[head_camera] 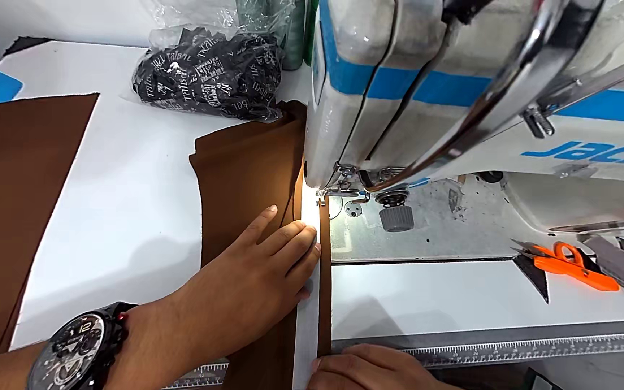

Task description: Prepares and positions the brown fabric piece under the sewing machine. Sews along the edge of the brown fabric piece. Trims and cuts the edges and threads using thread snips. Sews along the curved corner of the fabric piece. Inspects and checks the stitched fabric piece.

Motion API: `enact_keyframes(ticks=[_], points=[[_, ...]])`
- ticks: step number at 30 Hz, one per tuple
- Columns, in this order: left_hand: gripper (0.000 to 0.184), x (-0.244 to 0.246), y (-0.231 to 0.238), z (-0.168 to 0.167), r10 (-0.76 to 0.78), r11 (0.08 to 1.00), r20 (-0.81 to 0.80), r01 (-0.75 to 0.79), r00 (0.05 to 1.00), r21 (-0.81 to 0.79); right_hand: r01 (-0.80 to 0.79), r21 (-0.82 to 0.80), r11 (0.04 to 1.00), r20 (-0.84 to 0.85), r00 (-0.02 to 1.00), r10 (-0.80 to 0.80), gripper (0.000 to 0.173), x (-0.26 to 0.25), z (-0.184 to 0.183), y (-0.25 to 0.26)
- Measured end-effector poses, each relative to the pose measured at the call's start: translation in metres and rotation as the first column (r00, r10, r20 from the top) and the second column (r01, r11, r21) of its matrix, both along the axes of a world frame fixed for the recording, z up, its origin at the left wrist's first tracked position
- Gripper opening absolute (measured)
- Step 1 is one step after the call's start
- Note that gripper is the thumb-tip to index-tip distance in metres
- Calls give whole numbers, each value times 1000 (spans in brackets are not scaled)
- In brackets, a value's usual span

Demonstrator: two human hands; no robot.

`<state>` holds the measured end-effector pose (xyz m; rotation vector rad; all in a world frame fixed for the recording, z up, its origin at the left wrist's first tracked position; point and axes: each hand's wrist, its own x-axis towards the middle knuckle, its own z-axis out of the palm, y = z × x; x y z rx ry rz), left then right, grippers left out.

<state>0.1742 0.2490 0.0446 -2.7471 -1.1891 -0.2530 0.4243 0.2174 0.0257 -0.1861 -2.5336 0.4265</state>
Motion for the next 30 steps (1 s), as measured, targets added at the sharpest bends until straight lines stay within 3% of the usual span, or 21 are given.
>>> enact_keyframes(ticks=[7,12,17,21,30], points=[[50,0,0,-3,8,1000,28,-8,1000,7,-5,144,990,23,1000,2,18,-8,5,34],[53,-1,2,-9,81,995,117,-72,990,-75,18,189,982,49,998,-28,17,-11,9,56],[60,-9,22,-19,112,988,230,-85,967,-126,40,220,975,47,998,-52,17,-14,7,80],[62,-14,41,-19,141,984,225,-111,964,-140,76,268,961,18,996,-84,16,-18,6,98],[56,-19,77,0,205,967,225,-161,953,-198,137,204,969,-29,991,-134,16,-25,-7,131]])
